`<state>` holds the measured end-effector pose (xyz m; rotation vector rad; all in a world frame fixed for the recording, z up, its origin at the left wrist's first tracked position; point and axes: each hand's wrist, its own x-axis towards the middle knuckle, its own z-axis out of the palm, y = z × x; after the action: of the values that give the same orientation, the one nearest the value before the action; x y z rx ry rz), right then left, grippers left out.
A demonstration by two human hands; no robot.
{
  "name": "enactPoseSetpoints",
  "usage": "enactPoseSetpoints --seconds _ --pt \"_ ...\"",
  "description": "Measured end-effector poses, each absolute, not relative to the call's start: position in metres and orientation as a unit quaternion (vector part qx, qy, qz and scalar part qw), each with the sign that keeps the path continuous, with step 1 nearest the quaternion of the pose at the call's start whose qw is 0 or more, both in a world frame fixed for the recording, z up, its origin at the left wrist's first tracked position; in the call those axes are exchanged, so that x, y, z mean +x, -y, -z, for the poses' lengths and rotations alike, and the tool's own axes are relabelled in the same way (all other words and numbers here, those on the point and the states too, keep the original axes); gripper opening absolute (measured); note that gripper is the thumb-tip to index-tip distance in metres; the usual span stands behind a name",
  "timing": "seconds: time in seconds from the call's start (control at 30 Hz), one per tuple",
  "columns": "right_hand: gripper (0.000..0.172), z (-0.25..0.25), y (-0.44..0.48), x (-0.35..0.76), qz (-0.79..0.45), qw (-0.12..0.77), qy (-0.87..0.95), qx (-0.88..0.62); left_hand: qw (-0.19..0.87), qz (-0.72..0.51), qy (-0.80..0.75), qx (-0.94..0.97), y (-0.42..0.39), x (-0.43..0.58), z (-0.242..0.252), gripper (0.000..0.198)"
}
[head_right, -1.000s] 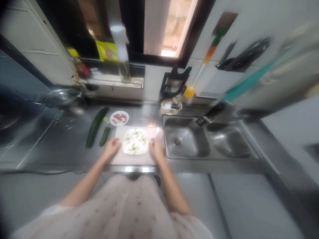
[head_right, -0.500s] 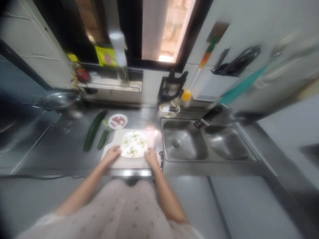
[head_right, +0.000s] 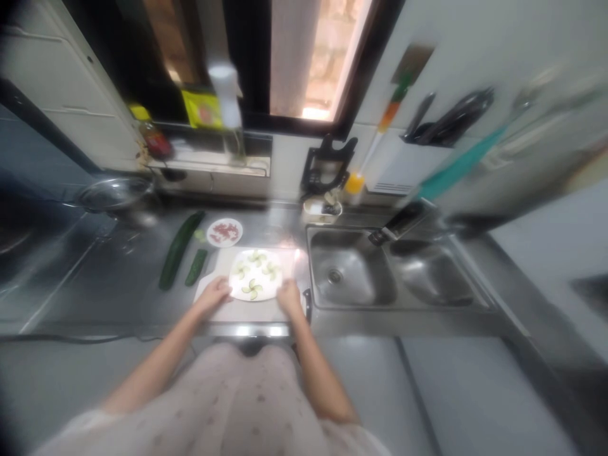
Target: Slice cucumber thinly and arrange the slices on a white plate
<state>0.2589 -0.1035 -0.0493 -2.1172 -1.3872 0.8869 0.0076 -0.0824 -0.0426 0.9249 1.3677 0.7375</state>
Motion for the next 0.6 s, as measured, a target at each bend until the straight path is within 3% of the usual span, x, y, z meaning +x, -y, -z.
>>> enactPoseSetpoints --seconds 0.23,0.6 --pt "0.029 0.041 0.108 0.264 -0.337 0.277 0.499 -0.749 0.686 -0.343 -0.534 0.357 0.092 0.005 0.028 0.061" --pt "0.031 0.012 0.116 0.261 -0.452 0.419 0.407 -0.674 0.707 -0.383 -0.500 0.322 0.096 0.002 0.000 0.069"
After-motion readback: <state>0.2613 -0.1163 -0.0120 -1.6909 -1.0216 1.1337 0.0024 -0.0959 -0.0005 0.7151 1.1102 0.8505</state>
